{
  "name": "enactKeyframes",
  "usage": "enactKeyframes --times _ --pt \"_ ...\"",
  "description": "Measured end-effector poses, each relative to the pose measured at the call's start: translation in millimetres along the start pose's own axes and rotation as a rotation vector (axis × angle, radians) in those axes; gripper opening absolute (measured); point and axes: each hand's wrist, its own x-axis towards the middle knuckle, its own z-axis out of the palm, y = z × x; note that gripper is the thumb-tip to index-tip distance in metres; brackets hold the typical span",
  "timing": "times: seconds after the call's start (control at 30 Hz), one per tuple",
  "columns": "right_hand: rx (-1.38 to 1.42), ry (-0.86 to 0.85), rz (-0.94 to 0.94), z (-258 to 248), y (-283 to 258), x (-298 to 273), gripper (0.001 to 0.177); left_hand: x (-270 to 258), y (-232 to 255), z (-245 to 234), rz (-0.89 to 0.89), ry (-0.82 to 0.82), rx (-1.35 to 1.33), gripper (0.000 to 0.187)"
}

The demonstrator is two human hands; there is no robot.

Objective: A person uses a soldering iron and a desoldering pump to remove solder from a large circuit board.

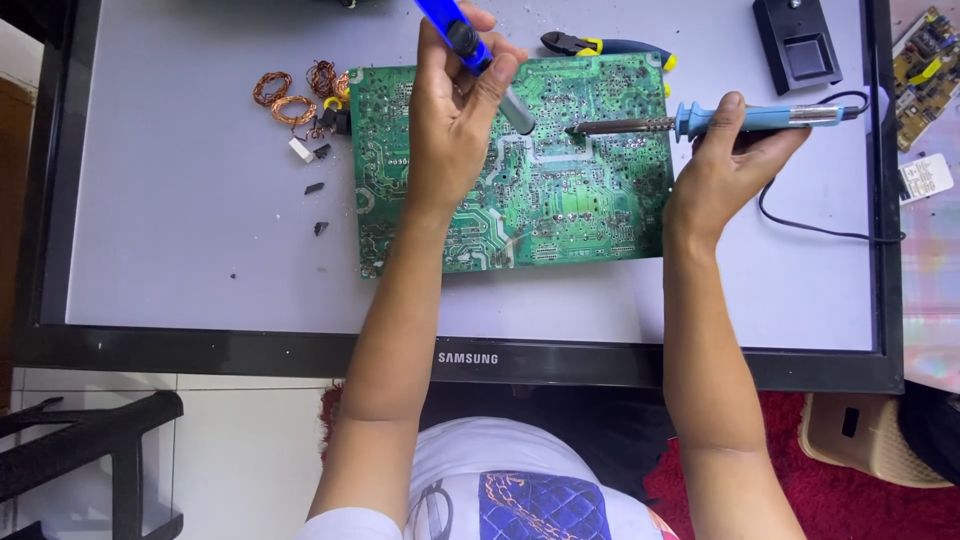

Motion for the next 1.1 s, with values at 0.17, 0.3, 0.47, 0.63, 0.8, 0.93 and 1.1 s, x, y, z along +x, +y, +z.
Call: enactKeyframes --times 0.17,0.3,0.47,0.63,0.8,0.93,1.1 --pt "0.111 -0.084 0.071 3 -24 -4 0.043 5 -8 12 -0.012 -0.020 -0.019 0.021" --pt "0.091 -0.284 -0.281 15 -67 -10 0.025 3 -10 13 0.010 0.000 0.009 0.020" --pt "0.129 -0.290 -0.399 18 -79 -9 0.020 -3 -15 4 0.016 0.005 0.002 0.020" --pt "0.094 -0.337 -0.422 20 -88 -13 0.022 -7 -5 -4 -0.009 0.033 0.057 0.020" --pt "0.075 -0.398 -0.439 18 -91 -20 0.026 -7 0 -8 -0.002 0.037 0.192 0.020" --pt "0.068 -0.424 -0.464 18 -90 -22 0.025 -8 -2 -10 -0.001 0.043 0.220 0.021" --pt "0.051 -0.421 -0.479 18 -90 -24 0.024 -8 -1 -10 0.000 0.037 0.246 0.020"
